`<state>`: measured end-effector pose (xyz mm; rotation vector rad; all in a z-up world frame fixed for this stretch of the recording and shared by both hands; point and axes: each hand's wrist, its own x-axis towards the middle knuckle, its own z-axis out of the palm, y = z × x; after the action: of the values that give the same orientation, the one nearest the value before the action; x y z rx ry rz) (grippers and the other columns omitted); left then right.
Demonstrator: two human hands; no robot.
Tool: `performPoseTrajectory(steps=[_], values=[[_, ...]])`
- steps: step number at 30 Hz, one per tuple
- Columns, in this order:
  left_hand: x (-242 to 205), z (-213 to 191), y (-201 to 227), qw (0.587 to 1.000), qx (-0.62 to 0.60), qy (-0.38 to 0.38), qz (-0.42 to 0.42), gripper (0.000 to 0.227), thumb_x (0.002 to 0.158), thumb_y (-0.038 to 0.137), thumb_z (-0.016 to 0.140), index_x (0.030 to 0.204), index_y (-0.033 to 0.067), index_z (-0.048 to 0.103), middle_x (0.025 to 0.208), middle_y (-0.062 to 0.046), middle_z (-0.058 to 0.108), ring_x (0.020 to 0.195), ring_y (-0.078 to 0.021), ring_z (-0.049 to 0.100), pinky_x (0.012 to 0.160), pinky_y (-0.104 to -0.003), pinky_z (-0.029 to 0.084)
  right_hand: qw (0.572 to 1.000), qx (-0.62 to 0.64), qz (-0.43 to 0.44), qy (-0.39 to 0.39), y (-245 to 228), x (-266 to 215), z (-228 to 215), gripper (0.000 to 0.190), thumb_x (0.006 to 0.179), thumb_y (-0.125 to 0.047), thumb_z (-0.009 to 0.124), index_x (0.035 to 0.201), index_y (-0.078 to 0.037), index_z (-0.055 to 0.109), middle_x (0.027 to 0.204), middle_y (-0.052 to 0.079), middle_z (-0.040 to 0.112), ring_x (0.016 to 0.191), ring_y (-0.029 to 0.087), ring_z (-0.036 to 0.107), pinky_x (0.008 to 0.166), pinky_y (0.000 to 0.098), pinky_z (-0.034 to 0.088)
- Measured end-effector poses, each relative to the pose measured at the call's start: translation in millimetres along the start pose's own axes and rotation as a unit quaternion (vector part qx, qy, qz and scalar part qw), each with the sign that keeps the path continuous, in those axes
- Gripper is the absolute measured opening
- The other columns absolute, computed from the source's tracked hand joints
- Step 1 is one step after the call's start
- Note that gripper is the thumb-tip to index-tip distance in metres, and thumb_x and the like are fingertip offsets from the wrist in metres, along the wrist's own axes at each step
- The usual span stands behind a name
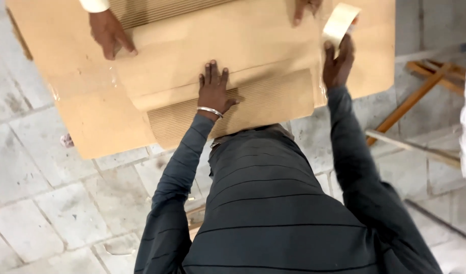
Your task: The person wraps a wooden stool in protective foam and cardboard, securing it with tape.
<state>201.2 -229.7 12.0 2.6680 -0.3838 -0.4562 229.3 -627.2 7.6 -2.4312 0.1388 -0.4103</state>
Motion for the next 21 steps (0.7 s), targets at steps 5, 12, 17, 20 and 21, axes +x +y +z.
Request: performPoseTrajectory(steps=[5, 12, 17, 20, 21], values=[[-6, -1, 3, 1.0, -0.011, 0.01, -0.012, 0.113, 0.071, 0.055, 0.088, 0.158, 0.0058, 0.035, 0.166, -0.03, 0.009, 0.155, -0.0464, 0.009, 0.123, -0.063, 0.016, 0.962, 0.223, -0.066, -0.144, -149, 2, 56, 0.044, 0.108, -0.022, 0.068, 0.14, 0.006, 0.055, 0.111, 0.018, 0.074, 0.104, 0.024, 0.07, 0.092, 0.038, 0.057], [-6, 16, -12, 0.995, -0.057, 0.081, 0.026, 0.083, 0.081, 0.036, 0.084, 0.148, 0.0048, 0.048, 0.163, -0.024, 0.028, 0.152, -0.041, 0.026, 0.121, -0.055, 0.03, 0.909, 0.305, -0.007, -0.284, -197, -6, 127, 0.046, 0.109, -0.035, 0.059, 0.141, -0.002, 0.054, 0.12, 0.01, 0.071, 0.107, 0.015, 0.065, 0.091, 0.0324, 0.054], [48, 6, -44, 0.958, -0.236, 0.164, -0.011, 0.045, 0.094, 0.03, 0.075, 0.131, 0.0068, 0.064, 0.144, -0.016, 0.06, 0.136, -0.0348, 0.056, 0.112, -0.044, 0.049, 0.91, 0.286, 0.03, -0.3, -212, 0, 113, 0.042, 0.11, -0.039, 0.057, 0.132, -0.003, 0.059, 0.113, 0.008, 0.07, 0.1, 0.013, 0.062, 0.088, 0.0302, 0.053], [96, -9, -61, 0.845, -0.424, 0.324, -0.046, 0.043, 0.098, 0.032, 0.072, 0.128, 0.0024, 0.065, 0.124, -0.016, 0.072, 0.117, -0.0318, 0.072, 0.101, -0.039, 0.058, 0.915, 0.277, 0.001, -0.295, -217, -3, 112, 0.043, 0.112, -0.042, 0.057, 0.13, -0.002, 0.059, 0.109, 0.007, 0.069, 0.097, 0.011, 0.061, 0.087, 0.0292, 0.053], [108, -14, -63, 0.834, -0.482, 0.269, -0.021, 0.042, 0.096, 0.029, 0.078, 0.126, 0.0005, 0.067, 0.122, -0.016, 0.073, 0.114, -0.0296, 0.07, 0.098, -0.039, 0.057, 0.917, 0.268, 0.023, -0.295, -225, -1, 109, 0.046, 0.109, -0.044, 0.058, 0.13, -0.003, 0.058, 0.102, 0.006, 0.067, 0.089, 0.011, 0.056, 0.079, 0.029, 0.05]])
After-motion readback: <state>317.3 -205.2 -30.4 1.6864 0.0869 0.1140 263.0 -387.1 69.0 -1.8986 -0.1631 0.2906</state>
